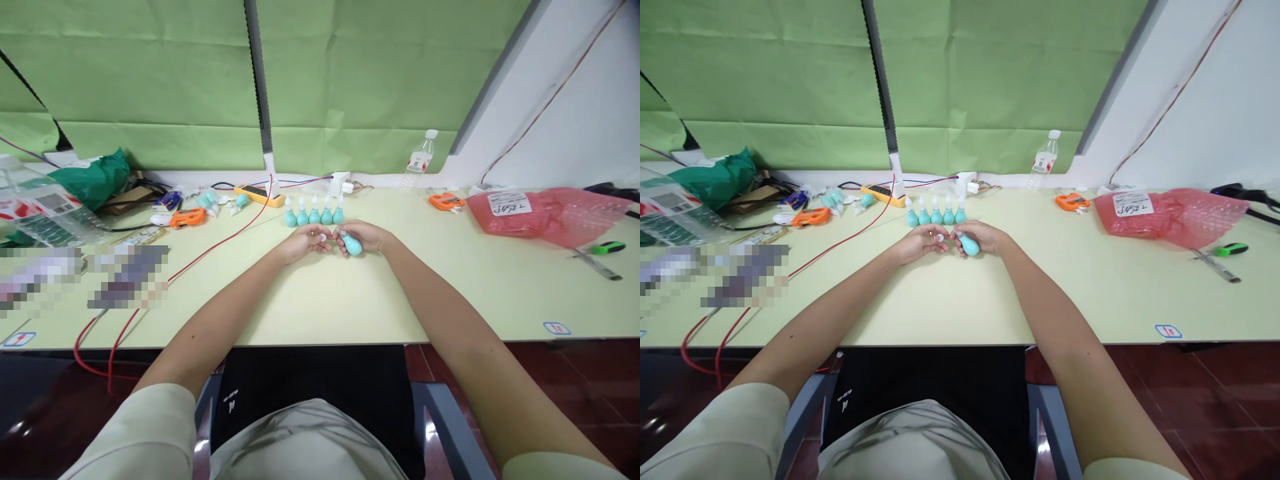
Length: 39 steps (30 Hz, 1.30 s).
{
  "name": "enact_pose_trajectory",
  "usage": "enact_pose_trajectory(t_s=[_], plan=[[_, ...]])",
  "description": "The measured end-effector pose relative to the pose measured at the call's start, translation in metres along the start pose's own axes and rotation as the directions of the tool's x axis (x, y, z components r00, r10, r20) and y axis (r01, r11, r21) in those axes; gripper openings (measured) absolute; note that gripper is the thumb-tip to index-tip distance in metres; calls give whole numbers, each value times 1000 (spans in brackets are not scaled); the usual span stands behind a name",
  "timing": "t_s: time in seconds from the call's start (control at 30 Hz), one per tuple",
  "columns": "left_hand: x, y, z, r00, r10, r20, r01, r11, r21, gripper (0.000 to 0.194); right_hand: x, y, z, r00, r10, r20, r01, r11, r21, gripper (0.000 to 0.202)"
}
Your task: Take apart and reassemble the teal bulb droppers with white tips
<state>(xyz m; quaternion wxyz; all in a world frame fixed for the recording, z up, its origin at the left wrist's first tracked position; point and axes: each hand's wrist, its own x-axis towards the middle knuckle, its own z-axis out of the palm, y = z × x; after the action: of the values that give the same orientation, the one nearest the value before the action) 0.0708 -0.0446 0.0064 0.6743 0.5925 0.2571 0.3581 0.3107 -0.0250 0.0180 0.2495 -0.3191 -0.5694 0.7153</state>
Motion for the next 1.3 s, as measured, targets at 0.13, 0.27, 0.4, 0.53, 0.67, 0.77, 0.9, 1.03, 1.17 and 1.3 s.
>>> enact_pose_trajectory(t_s=[0.13, 0.27, 0.4, 0.53, 0.67, 0.77, 0.9, 1.03, 1.17, 1.3], plan=[[5, -3, -1, 997, -42, -62, 38, 997, -62, 20, -3, -3, -1, 1000, 14, 19, -14, 1000, -2, 18], [7, -7, 1, 996, -29, -85, 31, 999, 18, 16, -6, -3, 0, 998, -36, 44, 38, 999, -24, 19], [7, -12, 4, 994, 50, -97, -13, 936, 351, 24, -9, -1, 1, 994, -99, 45, 100, 995, -15, 28], [4, -13, 7, 967, 256, -8, -161, 631, 759, 23, -11, 0, -4, 991, -129, 24, 129, 992, 11, 30], [1, -9, 7, 959, 259, 116, -226, 448, 865, 22, -11, 2, -11, 989, -146, -7, 147, 989, 21, 30], [0, -7, 6, 953, 234, 194, -280, 429, 859, 17, -10, 3, -13, 987, -158, -7, 158, 987, 24, 30], [-1, -9, 8, 946, 219, 239, -313, 427, 849, 23, -8, 4, -12, 985, -172, -31, 173, 984, 35, 30], [-3, -9, 15, 956, 230, 182, -265, 414, 871, 34, -7, 0, -10, 994, -108, -36, 110, 991, 79, 38], [-6, -4, 23, 942, 334, 39, -171, 376, 911, 31, -8, -6, -7, 1000, -5, 9, 4, 989, 150, 40], [-7, 1, 28, 884, 467, 0, -157, 297, 942, 23, -7, -10, -2, 998, -32, 61, 21, 986, 165, 18]])
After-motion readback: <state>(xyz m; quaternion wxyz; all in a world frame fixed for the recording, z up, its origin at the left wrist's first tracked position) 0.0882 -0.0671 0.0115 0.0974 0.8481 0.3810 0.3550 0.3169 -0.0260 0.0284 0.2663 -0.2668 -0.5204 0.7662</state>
